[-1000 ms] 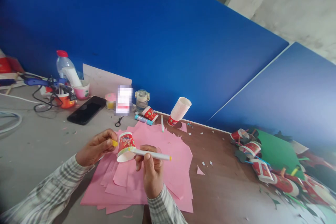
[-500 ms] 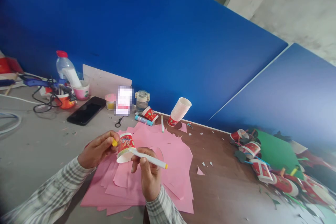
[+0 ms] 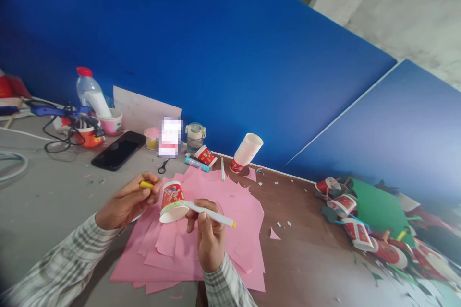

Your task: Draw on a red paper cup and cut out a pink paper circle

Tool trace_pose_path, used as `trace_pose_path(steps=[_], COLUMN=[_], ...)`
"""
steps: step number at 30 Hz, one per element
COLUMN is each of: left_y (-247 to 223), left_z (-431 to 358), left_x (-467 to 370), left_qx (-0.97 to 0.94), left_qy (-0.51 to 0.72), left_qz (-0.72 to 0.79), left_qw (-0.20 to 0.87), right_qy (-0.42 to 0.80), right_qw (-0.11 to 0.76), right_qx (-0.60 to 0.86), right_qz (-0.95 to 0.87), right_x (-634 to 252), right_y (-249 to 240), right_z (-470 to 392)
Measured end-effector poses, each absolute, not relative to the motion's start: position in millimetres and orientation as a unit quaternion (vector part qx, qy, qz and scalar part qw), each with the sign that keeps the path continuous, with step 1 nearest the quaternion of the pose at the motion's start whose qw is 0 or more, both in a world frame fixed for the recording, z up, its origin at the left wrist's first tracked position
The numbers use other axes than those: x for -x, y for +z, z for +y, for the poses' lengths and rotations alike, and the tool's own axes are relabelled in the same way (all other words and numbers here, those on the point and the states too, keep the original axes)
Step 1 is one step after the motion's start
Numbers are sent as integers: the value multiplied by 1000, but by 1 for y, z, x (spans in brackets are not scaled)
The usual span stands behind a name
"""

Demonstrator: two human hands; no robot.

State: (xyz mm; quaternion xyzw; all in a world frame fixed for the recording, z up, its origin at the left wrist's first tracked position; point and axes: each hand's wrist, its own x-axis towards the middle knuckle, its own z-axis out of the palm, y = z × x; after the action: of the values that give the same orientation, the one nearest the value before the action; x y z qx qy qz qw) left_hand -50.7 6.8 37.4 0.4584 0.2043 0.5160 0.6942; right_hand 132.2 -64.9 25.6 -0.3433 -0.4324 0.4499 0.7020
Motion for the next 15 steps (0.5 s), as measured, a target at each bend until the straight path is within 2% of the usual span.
trace_pose_path(steps=[9,15], left_y=[34,31], left_z=[4,5], left_x=[48,46], left_qx=[-569,-600], left_qy=[380,394], left_qz=[229,266], left_qw=[693,644], right_qy=[469,486], right_qw=[703,702], right_qx=[327,315], right_qz=[-423,-415], right_x=[-132,-130], right_y=[30,29], right_z=[-65,-66])
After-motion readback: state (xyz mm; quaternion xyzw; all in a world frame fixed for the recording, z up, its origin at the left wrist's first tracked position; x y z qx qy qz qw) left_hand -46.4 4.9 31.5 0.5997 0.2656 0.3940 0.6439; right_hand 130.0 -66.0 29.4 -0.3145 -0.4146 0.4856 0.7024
